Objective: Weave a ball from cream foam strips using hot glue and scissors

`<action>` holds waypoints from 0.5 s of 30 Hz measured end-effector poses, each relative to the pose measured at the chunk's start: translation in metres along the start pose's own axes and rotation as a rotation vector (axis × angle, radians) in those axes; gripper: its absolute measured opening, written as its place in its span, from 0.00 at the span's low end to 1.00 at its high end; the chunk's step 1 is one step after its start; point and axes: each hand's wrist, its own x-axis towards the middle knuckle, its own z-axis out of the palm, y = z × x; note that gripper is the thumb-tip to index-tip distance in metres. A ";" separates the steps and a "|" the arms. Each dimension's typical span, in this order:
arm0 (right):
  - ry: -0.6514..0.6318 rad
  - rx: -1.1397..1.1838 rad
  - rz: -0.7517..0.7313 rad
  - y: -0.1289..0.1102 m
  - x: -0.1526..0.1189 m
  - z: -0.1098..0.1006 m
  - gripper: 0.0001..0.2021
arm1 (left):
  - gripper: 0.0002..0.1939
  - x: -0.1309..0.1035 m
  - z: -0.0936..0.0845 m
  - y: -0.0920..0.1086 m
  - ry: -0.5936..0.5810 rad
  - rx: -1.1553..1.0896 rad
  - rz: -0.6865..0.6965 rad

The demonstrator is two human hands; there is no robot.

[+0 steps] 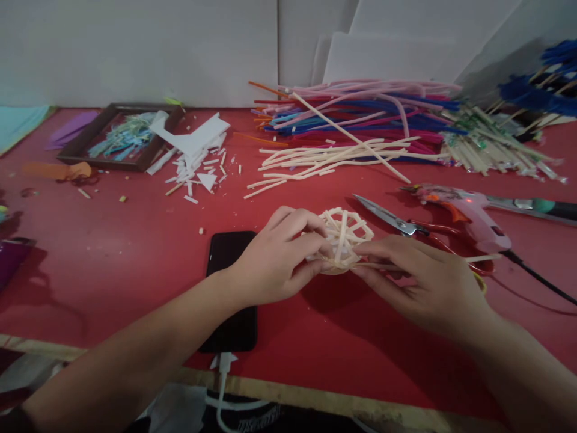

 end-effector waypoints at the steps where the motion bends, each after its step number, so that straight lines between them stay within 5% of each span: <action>1: 0.001 -0.002 0.000 0.000 0.001 0.000 0.05 | 0.04 0.000 0.000 0.000 -0.002 0.008 0.001; 9: -0.003 -0.015 -0.003 0.000 0.000 0.000 0.05 | 0.14 0.000 -0.001 0.003 0.042 0.077 0.061; 15: -0.010 0.009 -0.011 -0.009 0.001 0.004 0.08 | 0.08 0.002 0.001 0.006 0.070 0.162 0.149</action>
